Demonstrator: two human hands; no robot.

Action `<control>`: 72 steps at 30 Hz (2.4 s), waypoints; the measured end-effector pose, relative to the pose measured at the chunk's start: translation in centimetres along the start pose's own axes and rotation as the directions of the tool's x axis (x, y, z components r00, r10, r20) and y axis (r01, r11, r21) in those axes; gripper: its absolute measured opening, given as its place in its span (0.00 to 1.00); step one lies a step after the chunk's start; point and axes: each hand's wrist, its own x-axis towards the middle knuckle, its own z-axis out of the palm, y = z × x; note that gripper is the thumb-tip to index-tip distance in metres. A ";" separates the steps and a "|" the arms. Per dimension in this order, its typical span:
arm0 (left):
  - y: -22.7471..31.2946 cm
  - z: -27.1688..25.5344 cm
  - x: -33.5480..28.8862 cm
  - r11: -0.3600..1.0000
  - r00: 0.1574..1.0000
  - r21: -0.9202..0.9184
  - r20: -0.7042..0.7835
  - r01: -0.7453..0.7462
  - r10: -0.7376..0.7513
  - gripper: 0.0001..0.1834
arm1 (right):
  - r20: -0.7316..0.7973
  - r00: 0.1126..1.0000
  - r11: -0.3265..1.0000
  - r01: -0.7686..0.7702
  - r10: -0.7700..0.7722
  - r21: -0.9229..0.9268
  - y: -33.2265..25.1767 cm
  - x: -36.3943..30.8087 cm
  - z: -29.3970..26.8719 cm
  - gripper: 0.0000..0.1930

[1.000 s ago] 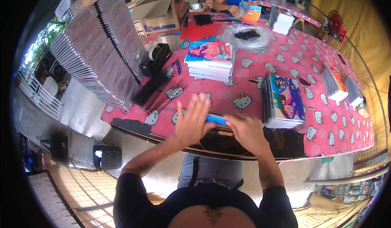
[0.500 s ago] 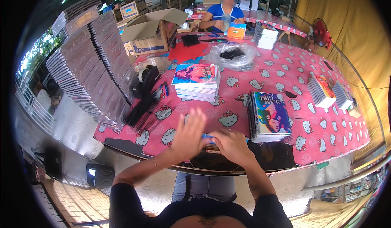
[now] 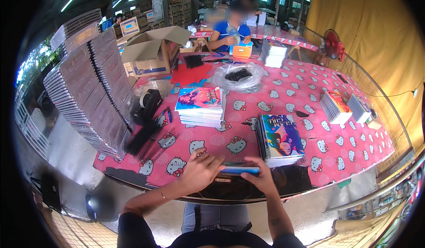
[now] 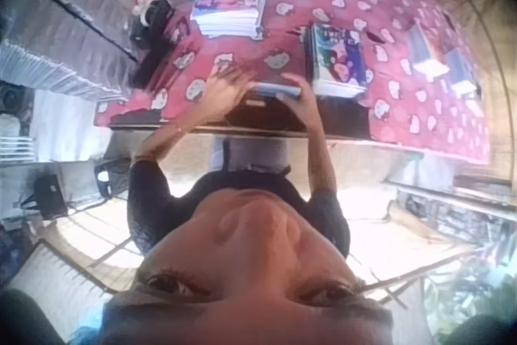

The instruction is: The person inserts a blue spiral binding coil through the pre-punched holes of a notebook cover and stack of pages by hand, then places the finished notebook onto a stack.

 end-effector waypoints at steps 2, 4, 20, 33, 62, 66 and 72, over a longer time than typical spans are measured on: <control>-0.1 0.1 0.0 0.999 0.999 -0.018 -0.016 -0.049 0.049 0.17 | -0.096 0.994 0.993 0.048 -0.059 -0.108 0.1 -0.2 1.2 0.16; 0.0 -0.1 0.4 0.999 0.998 -0.009 -0.047 -0.041 0.040 0.21 | -0.125 0.990 0.982 0.040 -0.063 -0.182 0.3 -0.4 1.4 0.10; 2.0 6.1 -5.2 0.974 0.998 0.222 -0.023 -0.055 0.062 0.46 | -0.150 0.977 0.976 0.124 -0.152 -0.177 1.4 0.1 4.0 0.13; 2.3 5.4 -3.2 0.964 0.993 0.253 -0.059 -0.081 0.099 0.47 | 0.111 0.991 0.956 0.102 -0.074 -0.275 -0.5 0.8 3.5 0.14; 3.5 1.9 0.6 0.996 0.989 -0.079 -0.141 0.033 -0.044 0.21 | -0.106 0.973 0.958 0.178 -0.206 -0.225 1.5 -0.2 4.5 0.23; 3.1 2.0 0.8 0.992 0.982 -0.126 -0.186 -0.004 -0.020 0.13 | -0.171 0.938 0.928 0.247 -0.301 -0.281 -0.2 -0.3 4.2 0.18; 3.4 0.8 1.3 0.983 0.977 -0.180 -0.198 0.043 -0.079 0.10 | -0.141 0.959 0.936 0.198 -0.247 -0.292 -1.5 -0.8 3.8 0.14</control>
